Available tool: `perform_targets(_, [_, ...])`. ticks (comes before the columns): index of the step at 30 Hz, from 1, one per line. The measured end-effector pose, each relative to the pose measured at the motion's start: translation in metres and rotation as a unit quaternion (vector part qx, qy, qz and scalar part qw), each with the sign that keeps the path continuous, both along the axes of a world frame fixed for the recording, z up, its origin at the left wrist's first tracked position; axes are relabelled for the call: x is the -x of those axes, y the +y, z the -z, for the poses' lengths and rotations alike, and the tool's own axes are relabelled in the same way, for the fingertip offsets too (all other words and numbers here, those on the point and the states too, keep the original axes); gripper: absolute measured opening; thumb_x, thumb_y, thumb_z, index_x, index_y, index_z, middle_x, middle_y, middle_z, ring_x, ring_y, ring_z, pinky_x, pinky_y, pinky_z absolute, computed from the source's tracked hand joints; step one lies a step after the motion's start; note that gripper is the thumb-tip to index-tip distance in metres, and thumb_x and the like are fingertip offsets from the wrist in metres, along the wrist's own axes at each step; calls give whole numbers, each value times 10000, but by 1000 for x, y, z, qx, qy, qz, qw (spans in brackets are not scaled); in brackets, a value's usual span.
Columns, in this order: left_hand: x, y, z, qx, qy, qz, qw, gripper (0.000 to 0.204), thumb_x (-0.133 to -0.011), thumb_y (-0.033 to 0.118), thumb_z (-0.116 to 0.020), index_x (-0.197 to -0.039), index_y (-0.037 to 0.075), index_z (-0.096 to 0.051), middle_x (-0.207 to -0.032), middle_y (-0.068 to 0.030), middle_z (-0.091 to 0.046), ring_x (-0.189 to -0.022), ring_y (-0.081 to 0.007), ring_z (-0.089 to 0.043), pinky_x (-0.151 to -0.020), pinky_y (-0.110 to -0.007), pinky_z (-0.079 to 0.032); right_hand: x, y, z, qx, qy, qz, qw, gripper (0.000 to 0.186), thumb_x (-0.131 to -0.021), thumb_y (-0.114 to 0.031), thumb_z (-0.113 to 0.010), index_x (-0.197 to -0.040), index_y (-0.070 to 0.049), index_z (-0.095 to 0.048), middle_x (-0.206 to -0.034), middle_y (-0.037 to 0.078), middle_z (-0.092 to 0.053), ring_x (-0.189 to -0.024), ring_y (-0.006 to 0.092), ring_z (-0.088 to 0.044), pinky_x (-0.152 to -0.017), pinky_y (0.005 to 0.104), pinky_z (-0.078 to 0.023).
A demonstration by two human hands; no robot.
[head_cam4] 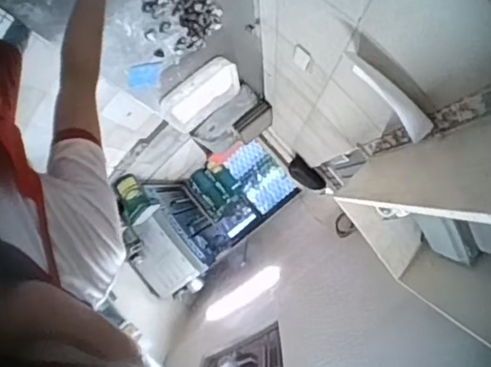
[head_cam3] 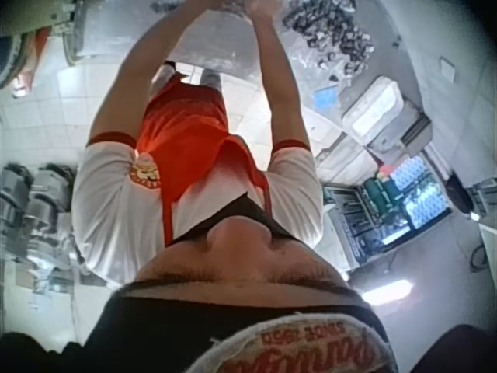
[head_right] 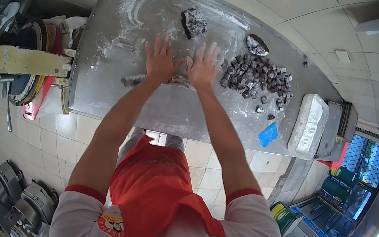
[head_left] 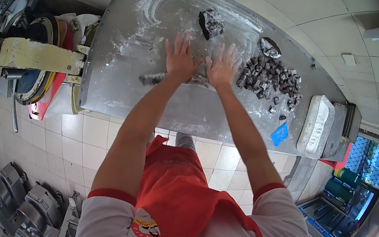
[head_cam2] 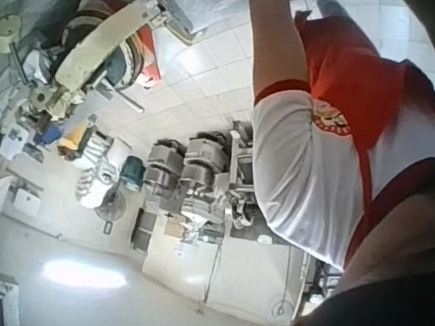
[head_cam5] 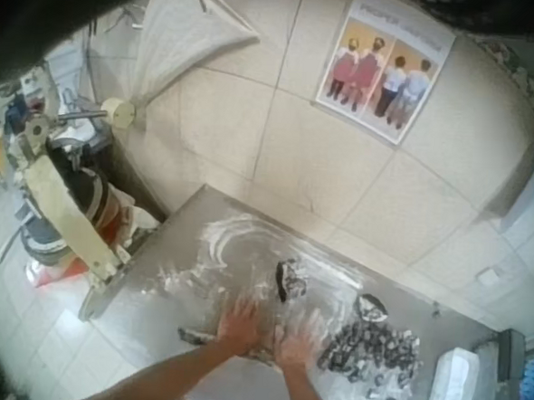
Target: The person rolls pieces of chocolate dough into long ropes on a floured stainless steel table and cuts them into small sections using a plastic scraper.
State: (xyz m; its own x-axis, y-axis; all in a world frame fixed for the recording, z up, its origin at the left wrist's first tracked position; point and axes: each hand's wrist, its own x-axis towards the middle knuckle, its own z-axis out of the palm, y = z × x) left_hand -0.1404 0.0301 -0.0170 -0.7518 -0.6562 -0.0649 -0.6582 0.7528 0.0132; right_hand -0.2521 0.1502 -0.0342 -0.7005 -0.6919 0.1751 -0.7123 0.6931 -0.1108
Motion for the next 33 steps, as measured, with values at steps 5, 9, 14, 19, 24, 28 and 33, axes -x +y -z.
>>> perform_targets(5, [-70, 38, 17, -102, 58, 115, 986, 708, -969, 606, -421, -1485, 123, -460, -1620, -104, -280, -1513, -349, -180, -1189, -634, -110, -32, 59, 10, -78, -80, -223, 968, 607, -985, -417, -491, -1522, -145, -411, -1622, 206, -238, -1489, 411, -225, -1200, 568, -182])
perform_targets(9, [-158, 94, 10, -148, 81, 145, 975, 667, -929, 515, -562, -1499, 193, -437, -1592, -109, -335, -1491, -379, -231, -1172, -647, -158, -108, 132, -4, -43, -135, -175, 974, 585, -946, -344, -552, -1466, -87, -477, -1564, 197, -363, -1431, 440, -328, -1172, 597, -221])
perform_targets(14, [-217, 123, -6, -203, 55, 64, 976, 649, -933, 452, -587, -1516, 220, -421, -1630, -115, -259, -1515, -405, -155, -1139, -720, -120, -195, 151, -4, -34, -165, -138, 976, 630, -921, -292, -592, -1475, -32, -440, -1571, 196, -352, -1459, 409, -292, -1176, 624, -166])
perform_targets(19, [-163, 37, 12, -110, 62, 5, 992, 743, -927, 637, -487, -1546, 241, -378, -1644, -138, -217, -1519, -417, -129, -1147, -715, -81, -159, 58, -2, -86, -94, -91, 988, 690, -970, -480, -487, -1522, -79, -377, -1608, 200, -281, -1490, 410, -231, -1186, 631, -116])
perform_targets(24, [-67, -72, 5, -4, 72, -23, 997, 918, -930, 704, -411, -1556, 43, -296, -1654, -159, -176, -1536, -369, -89, -1194, -627, -92, -42, -18, 0, -68, -30, 23, 997, 761, -976, -614, -390, -1573, -152, -299, -1630, 239, -197, -1507, 408, -190, -1201, 607, -70])
perform_targets(28, [-108, -57, 12, -82, 36, -17, 996, 949, -939, 691, -411, -1510, -61, -320, -1631, -199, -212, -1535, -326, -127, -1226, -527, -132, -60, 21, 4, -92, -77, 82, 989, 768, -978, -632, -369, -1568, -144, -311, -1636, 240, -173, -1517, 401, -166, -1209, 583, -63])
perform_targets(33, [-222, 21, 15, -120, 110, -5, 987, 908, -923, 607, -523, -1463, -104, -356, -1586, -246, -272, -1505, -394, -186, -1221, -529, -152, -139, 124, 2, -91, -100, 6, 991, 697, -992, -503, -465, -1517, -50, -383, -1604, 241, -257, -1473, 440, -240, -1191, 595, -138])
